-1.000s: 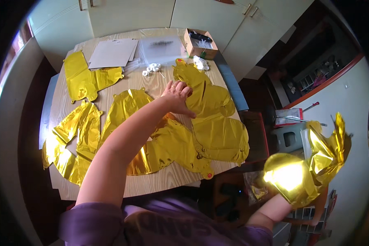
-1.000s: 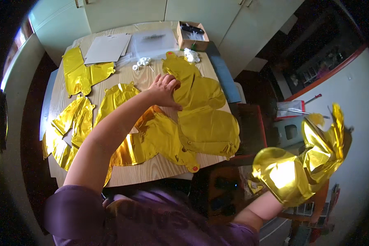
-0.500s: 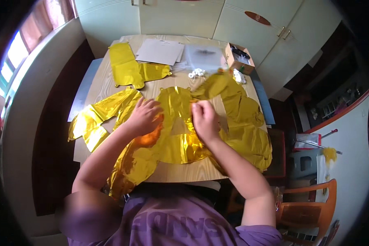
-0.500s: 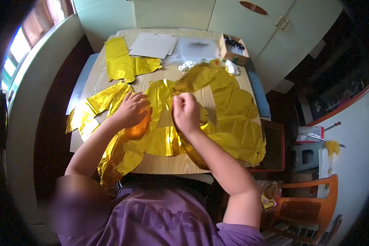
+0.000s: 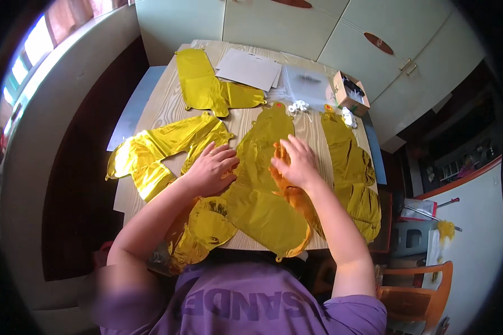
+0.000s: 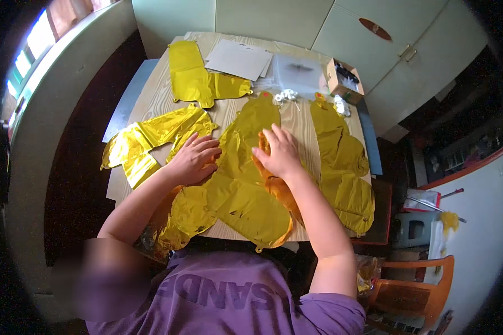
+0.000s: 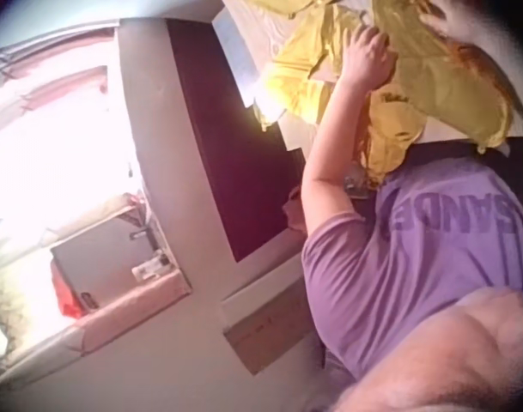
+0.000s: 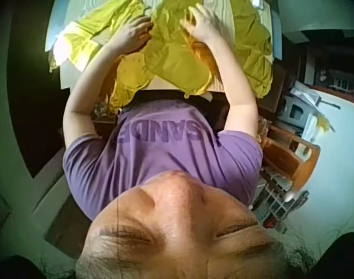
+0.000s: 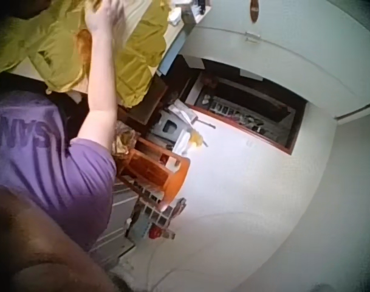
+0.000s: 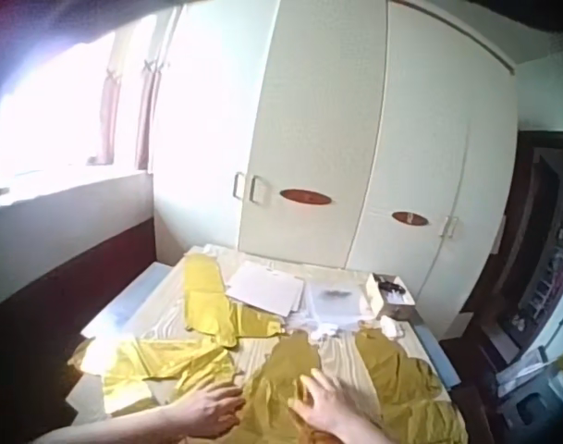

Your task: Folding and placing gold foil balloons/decorations into plastic packaging with card backings.

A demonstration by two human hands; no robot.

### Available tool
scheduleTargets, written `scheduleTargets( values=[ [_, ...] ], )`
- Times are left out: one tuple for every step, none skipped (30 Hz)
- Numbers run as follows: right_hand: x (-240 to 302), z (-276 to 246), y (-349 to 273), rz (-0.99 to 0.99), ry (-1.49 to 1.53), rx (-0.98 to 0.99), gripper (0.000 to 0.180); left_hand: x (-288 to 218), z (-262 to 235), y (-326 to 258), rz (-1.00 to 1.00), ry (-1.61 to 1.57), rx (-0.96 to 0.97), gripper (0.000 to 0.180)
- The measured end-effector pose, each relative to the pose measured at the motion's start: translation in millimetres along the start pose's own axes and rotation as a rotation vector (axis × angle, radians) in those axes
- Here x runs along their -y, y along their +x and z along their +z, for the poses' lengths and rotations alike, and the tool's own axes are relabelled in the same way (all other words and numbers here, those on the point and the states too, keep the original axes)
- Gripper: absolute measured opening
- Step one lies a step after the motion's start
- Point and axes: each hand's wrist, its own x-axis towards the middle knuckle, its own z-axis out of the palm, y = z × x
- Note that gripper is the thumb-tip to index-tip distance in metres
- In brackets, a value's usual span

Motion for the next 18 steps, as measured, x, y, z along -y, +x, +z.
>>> scheduleTargets(
  values=[
    [-9,6,-8,-0.061,-0.066,0.041,0.065,0,-1,1,0.007,-0.002,0.006,0.043],
    [-19,12,-16,-0.122,-0.132,0.082,0.070,-1,-2,2,0.015,-0.005,0.012,0.043],
    [-19,12,-19,-0.106,-0.036,0.147,0.074,-1,-3,1,0.012,-0.005,0.019,0.043],
    [-21,11,-19,-0.124,-0.023,0.160,0.073,0,-3,0,0.006,-0.006,0.015,0.044],
    [-23,10,-18,-0.143,-0.011,0.174,0.072,1,-2,-1,0.000,-0.008,0.010,0.044],
    [-23,7,-16,-0.159,0.000,0.183,0.072,2,-3,-1,-0.001,-0.007,0.005,0.045],
    [-26,7,-14,-0.152,0.016,0.181,0.071,3,-2,-1,0.003,-0.008,0.006,0.045],
    [-28,8,-11,-0.145,0.032,0.181,0.071,3,-1,-1,0.007,-0.010,0.007,0.046],
    [-30,9,-7,-0.139,0.049,0.177,0.070,4,-2,-1,0.011,-0.008,0.007,0.046],
    [-31,9,-4,-0.143,0.038,0.168,0.070,4,-2,-1,0.010,-0.013,0.012,0.046],
    [-32,10,-3,-0.148,0.026,0.159,0.070,4,-2,0,0.010,-0.017,0.017,0.047],
    [-31,12,-2,-0.154,0.018,0.152,0.069,4,-4,1,0.005,-0.022,0.024,0.047],
    [-31,12,-3,-0.159,0.009,0.147,0.069,4,-6,0,-0.005,-0.036,0.028,0.048],
    [-32,12,-6,-0.163,0.001,0.142,0.069,6,-8,3,-0.037,-0.037,0.001,0.047],
    [-32,12,-7,-0.169,-0.006,0.133,0.069,10,-13,9,-0.069,-0.033,-0.026,0.046],
    [-31,13,-8,-0.163,0.005,0.131,0.068,16,-19,12,-0.104,-0.030,-0.053,0.046],
    [-30,13,-10,-0.156,0.016,0.128,0.068,28,-23,18,-0.118,-0.057,-0.172,0.040],
    [-30,12,-11,-0.146,0.021,0.125,0.068,48,-23,26,-0.078,0.028,-0.244,0.035]
  ],
)
